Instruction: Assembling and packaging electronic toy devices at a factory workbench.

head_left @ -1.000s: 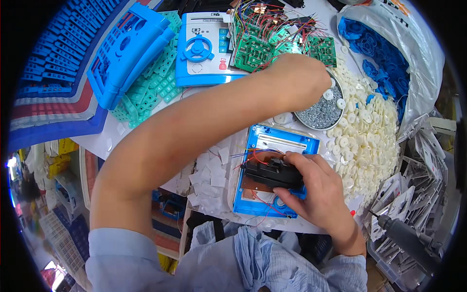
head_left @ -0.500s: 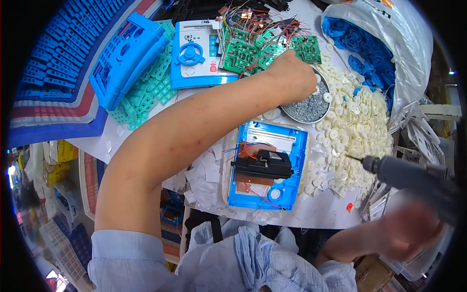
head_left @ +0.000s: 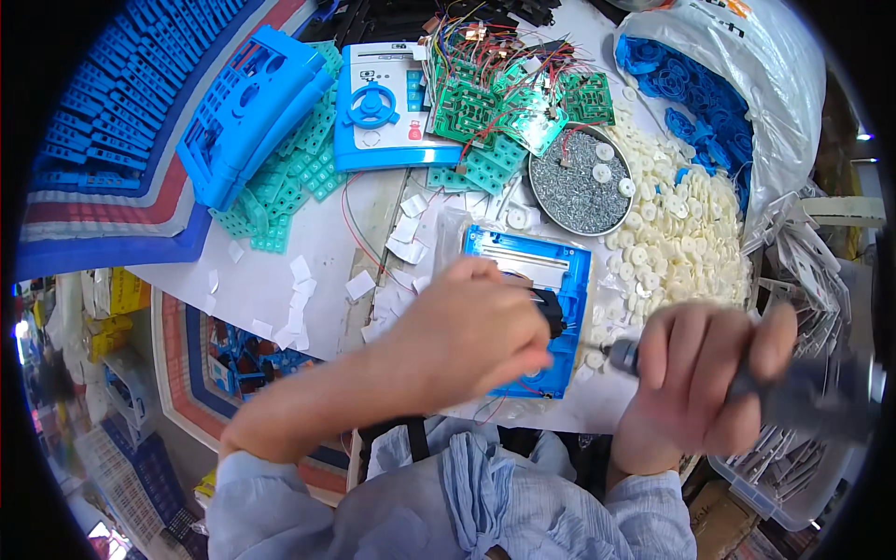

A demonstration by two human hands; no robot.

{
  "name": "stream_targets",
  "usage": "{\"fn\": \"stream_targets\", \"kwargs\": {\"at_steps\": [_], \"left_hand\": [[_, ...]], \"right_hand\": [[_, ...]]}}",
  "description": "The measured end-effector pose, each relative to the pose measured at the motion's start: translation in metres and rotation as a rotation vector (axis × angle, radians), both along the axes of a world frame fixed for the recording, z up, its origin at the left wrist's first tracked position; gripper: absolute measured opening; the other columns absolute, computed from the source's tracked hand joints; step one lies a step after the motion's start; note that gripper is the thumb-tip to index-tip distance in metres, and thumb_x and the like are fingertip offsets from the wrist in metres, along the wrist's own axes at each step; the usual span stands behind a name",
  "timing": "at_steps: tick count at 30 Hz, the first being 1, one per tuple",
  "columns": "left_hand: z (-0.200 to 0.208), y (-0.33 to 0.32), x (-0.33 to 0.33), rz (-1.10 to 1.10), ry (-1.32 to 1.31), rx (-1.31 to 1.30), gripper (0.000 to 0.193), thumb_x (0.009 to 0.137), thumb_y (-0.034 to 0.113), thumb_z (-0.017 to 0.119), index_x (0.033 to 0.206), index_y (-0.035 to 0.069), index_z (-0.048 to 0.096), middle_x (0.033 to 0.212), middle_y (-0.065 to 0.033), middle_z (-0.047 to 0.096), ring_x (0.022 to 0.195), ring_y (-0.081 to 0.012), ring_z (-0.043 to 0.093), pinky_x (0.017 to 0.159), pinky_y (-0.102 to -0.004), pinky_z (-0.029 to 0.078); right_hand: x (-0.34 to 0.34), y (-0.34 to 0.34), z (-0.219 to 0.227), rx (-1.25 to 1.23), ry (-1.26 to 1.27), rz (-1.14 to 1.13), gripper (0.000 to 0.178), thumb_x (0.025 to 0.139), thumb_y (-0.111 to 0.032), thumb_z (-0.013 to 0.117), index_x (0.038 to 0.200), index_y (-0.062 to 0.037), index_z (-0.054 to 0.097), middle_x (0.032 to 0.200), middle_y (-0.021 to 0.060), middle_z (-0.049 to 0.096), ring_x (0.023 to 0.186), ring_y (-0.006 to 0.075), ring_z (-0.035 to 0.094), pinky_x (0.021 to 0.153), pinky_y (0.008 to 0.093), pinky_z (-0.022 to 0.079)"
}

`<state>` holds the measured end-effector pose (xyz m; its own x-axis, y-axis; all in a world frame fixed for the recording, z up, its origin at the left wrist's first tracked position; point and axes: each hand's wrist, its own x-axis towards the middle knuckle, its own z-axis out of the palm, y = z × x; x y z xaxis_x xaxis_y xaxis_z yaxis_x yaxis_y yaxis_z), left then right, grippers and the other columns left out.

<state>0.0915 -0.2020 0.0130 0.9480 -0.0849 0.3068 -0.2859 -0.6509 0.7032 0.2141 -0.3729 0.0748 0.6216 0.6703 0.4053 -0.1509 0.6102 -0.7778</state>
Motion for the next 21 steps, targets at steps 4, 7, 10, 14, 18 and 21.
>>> {"fn": "stream_targets", "kwargs": {"at_steps": [4, 7, 10, 14, 18, 21], "left_hand": [[-0.004, -0.014, -0.025, 0.051, 0.03, -0.093, 0.023, 0.075, 0.029, 0.083, 0.08, 0.013, 0.067, 0.08, 0.0003, 0.067, 0.078, -0.0174, 0.064, 0.092, -0.0414, 0.042], [-0.013, -0.02, -0.034, 0.131, -0.071, -0.1, 0.024, 0.073, 0.027, 0.085, 0.082, 0.012, 0.068, 0.08, 0.0013, 0.068, 0.075, -0.0157, 0.065, 0.093, -0.0426, 0.044], [-0.014, -0.019, -0.037, 0.167, -0.128, -0.12, 0.025, 0.072, 0.026, 0.085, 0.084, 0.011, 0.069, 0.081, 0.0018, 0.068, 0.075, -0.0154, 0.064, 0.092, -0.0437, 0.045], [-0.014, -0.017, -0.036, 0.176, -0.17, -0.148, 0.025, 0.071, 0.024, 0.086, 0.085, 0.011, 0.069, 0.082, 0.0012, 0.068, 0.075, -0.0159, 0.065, 0.091, -0.0446, 0.045], [-0.013, -0.015, -0.035, 0.17, -0.186, -0.136, 0.025, 0.071, 0.023, 0.086, 0.085, 0.011, 0.069, 0.083, 0.0009, 0.068, 0.075, -0.016, 0.065, 0.091, -0.0452, 0.045], [-0.015, -0.015, -0.036, 0.169, -0.195, -0.108, 0.027, 0.069, 0.023, 0.087, 0.085, 0.011, 0.068, 0.082, 0.0011, 0.067, 0.074, -0.0158, 0.064, 0.092, -0.0456, 0.044]], "right_hand": [[-0.015, -0.001, 0.001, 0.068, -0.022, 0.22, 0.029, 0.085, -0.01, 0.078, 0.102, -0.0064, 0.055, 0.063, 0.0044, 0.059, 0.054, 0.0183, 0.058, 0.058, 0.0369, 0.053], [-0.021, 0.003, -0.001, 0.022, 0.007, 0.266, 0.022, 0.086, -0.008, 0.077, 0.096, -0.0041, 0.058, 0.065, 0.006, 0.061, 0.054, 0.0193, 0.06, 0.057, 0.0368, 0.053], [-0.023, 0.008, -0.006, 0.047, -0.013, 0.255, 0.025, 0.086, -0.009, 0.077, 0.099, -0.0056, 0.056, 0.064, 0.005, 0.06, 0.053, 0.0184, 0.059, 0.055, 0.0345, 0.052], [-0.026, 0.008, -0.004, 0.068, -0.011, 0.205, 0.026, 0.087, -0.01, 0.076, 0.101, -0.0072, 0.054, 0.064, 0.0035, 0.061, 0.053, 0.0175, 0.058, 0.055, 0.0342, 0.053], [-0.034, 0.011, 0.0, 0.041, -0.003, 0.086, 0.026, 0.084, -0.015, 0.08, 0.096, -0.0139, 0.057, 0.057, -0.0035, 0.058, 0.044, 0.0064, 0.051, 0.05, 0.0265, 0.054], [-0.031, 0.013, -0.002, 0.049, -0.023, 0.132, 0.026, 0.084, -0.016, 0.08, 0.096, -0.0141, 0.057, 0.057, -0.0036, 0.058, 0.044, 0.0065, 0.052, 0.05, 0.0261, 0.053]]}}
